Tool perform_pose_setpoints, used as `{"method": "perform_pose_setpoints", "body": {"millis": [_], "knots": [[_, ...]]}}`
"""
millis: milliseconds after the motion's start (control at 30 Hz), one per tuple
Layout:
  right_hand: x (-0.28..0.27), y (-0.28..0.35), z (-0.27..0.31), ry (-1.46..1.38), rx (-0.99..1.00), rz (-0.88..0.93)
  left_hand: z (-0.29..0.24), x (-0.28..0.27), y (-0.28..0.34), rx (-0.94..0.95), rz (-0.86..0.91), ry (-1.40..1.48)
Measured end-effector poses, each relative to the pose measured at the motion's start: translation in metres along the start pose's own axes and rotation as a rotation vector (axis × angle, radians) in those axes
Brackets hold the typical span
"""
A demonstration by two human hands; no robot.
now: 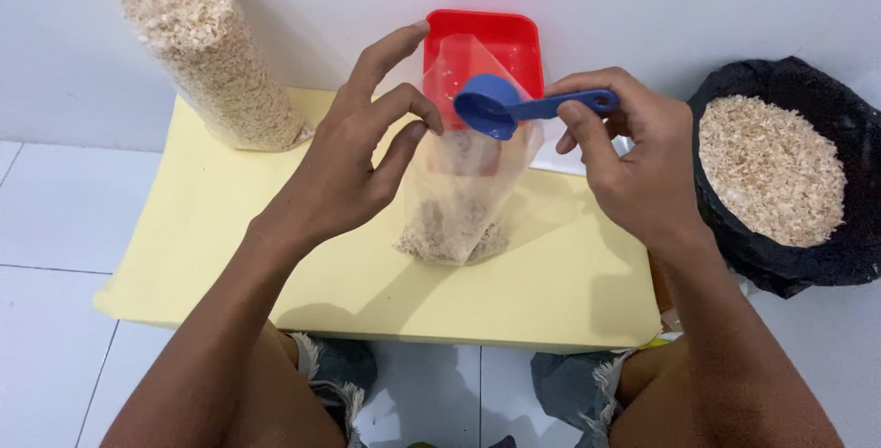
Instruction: The person scoops birdseed from a large bin using a blue measuring cup and pours it into a clear plastic bag on a small table.
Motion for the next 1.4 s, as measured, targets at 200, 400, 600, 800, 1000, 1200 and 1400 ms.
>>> {"method": "perform_pose_setpoints", "body": {"millis": [200,400,600,800,1000,1200,1400], "knots": [[-0.043,0.007,-0.037,-0.369,0.097,-0.196,0.000,0.002,0.000,-0.023,-0.033,0.031],[-0.131,0.034,-0.143,-0.462,0.205,-0.416,-0.001,0.008,-0.003,0.019,-0.064,-0.015],[-0.196,0.110,-0.301,-0.671,0.596,-0.797,0.002,0.009,-0.007,0.012,-0.152,-0.031],[-0.204,0.153,-0.326,-0.371,0.843,-0.827,0.004,0.020,-0.014,0.026,-0.194,-0.033],[-0.202,0.174,-0.362,-0.162,0.834,-0.599,-0.060,0.020,-0.029,0.123,-0.237,-0.273],[-0.191,0.176,-0.391,-0.251,0.765,-0.538,-0.155,0.185,-0.029,0.517,0.195,-0.115],[-0.190,0.184,-0.388,-0.141,0.740,-0.475,-0.117,0.359,-0.040,0.235,0.574,-0.141]]}}
Point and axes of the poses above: each hand's wrist, its own y-axis away from the middle knuckle, its own x-axis out of the palm, z = x × y, the point moved 10 cm from there along -y, towards the middle knuckle, and after that the axes turned 2 degrees about -y, right-handed, at the moved point
